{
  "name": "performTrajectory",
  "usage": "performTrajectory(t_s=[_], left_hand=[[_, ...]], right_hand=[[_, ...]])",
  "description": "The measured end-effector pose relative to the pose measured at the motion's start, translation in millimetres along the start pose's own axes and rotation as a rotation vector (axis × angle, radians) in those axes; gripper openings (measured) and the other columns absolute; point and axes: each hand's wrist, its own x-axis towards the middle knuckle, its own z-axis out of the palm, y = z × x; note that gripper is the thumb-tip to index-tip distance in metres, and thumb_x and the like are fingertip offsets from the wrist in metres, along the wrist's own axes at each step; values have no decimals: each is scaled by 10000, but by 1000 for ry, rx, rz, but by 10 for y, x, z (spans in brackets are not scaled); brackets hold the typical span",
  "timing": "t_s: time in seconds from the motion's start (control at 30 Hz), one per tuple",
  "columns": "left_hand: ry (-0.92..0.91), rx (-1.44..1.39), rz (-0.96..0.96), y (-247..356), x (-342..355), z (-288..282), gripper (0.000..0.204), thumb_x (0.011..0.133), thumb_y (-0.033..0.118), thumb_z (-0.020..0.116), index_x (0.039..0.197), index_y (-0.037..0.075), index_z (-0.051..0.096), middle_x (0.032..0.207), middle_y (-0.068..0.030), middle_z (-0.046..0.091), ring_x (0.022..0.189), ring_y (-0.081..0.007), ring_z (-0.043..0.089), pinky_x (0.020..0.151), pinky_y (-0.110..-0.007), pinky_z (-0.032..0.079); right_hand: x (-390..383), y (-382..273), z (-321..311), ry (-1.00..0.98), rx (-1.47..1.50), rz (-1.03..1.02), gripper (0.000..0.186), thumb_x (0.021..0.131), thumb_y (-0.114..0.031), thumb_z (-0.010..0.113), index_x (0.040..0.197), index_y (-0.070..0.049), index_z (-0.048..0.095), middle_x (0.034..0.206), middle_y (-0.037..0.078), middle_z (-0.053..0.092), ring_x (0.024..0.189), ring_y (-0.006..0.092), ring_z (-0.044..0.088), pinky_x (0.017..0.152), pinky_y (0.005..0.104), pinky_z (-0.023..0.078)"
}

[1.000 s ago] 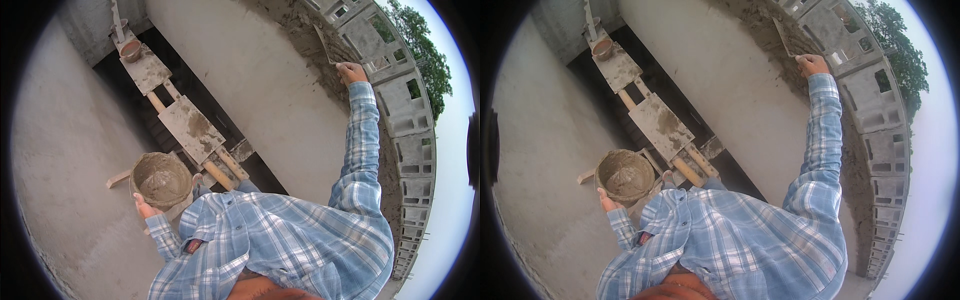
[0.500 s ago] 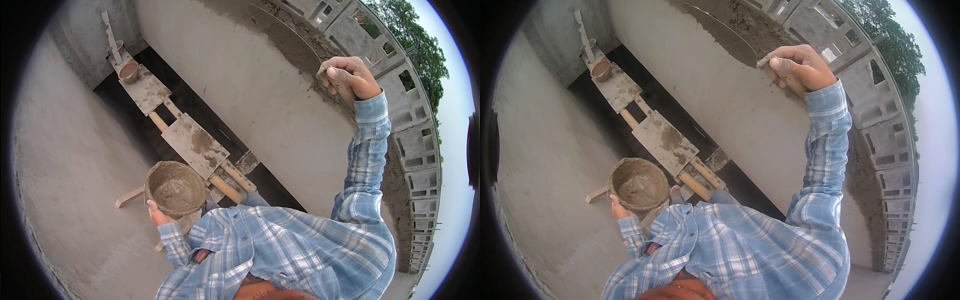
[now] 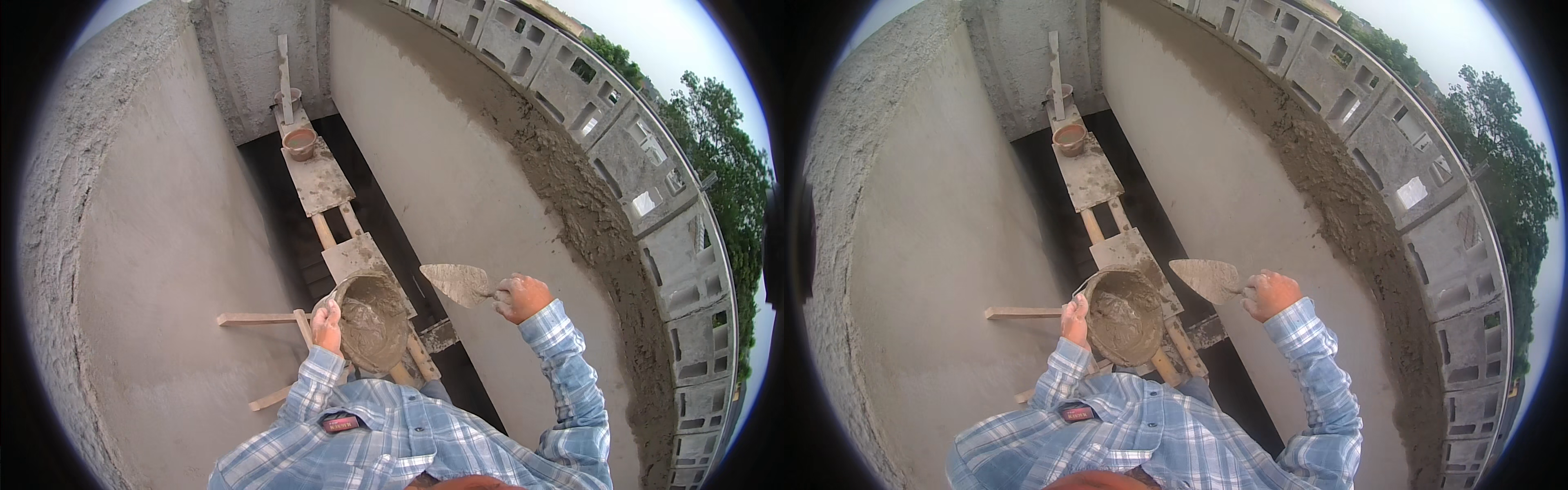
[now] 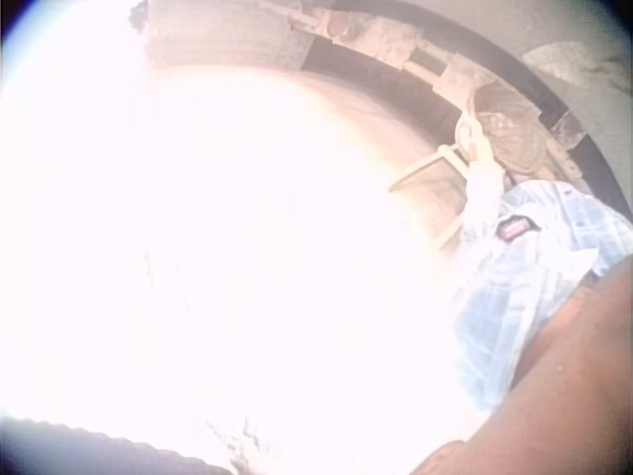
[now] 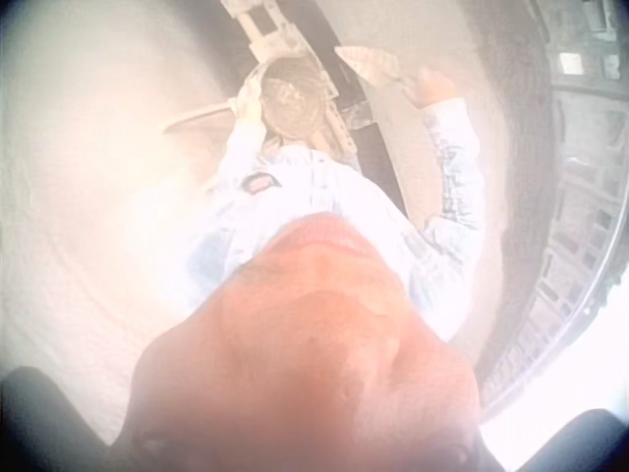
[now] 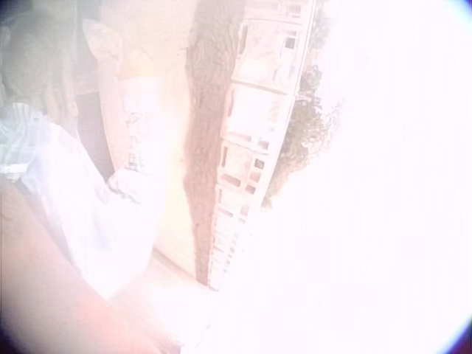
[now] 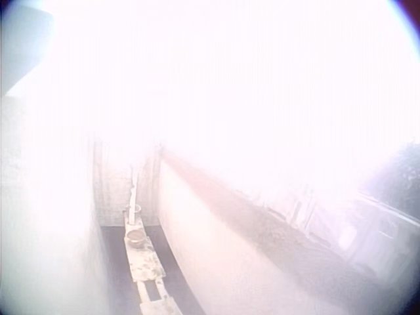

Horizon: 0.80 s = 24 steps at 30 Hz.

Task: The person applies wet cement to a curved wall using a trowel and smooths it with a wooden float. The person repeatedly scoops cement from a bucket and spreads it along the wall surface.

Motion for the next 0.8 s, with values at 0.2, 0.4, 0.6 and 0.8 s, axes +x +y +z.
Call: performTrajectory(t_s=[0.2, 0.4, 0.6, 0.8], left_hand=[[-56, 211, 92, 243, -196, 869, 412, 999, 439, 593, 857, 53, 601, 715, 61, 455, 673, -60, 379, 600, -263, 352], [-185, 127, 170, 287, -307, 1441, 395, 1020, 432, 559, 885, 63, 590, 754, 47, 480, 705, -67, 391, 645, -279, 377], [-264, -112, 25, 582, -122, 1220, 316, 1033, 406, 547, 997, 92, 550, 930, 46, 447, 883, -74, 395, 816, -260, 372], [-274, -229, -36, 592, -37, 1116, 499, 1035, 389, 541, 1339, -5, 505, 1295, -109, 578, 1198, -212, 556, 1029, -368, 457]], right_hand=[[282, -544, 1261, -131, -313, -70, 191, 860, -217, 623, 974, -101, 724, 1111, 105, 656, 1122, 292, 618, 829, 442, 556], [-7, -563, 1669, -79, 162, 144, 294, 784, -321, 723, 967, -92, 736, 962, 185, 697, 932, 371, 670, 821, 479, 551], [-280, -419, 994, -19, 514, 138, 343, 781, -320, 759, 958, -25, 756, 934, 193, 712, 885, 391, 672, 803, 454, 527], [-152, -259, 741, 63, 486, 165, 347, 797, -317, 758, 970, -16, 751, 941, 179, 715, 871, 364, 679, 802, 440, 531]])
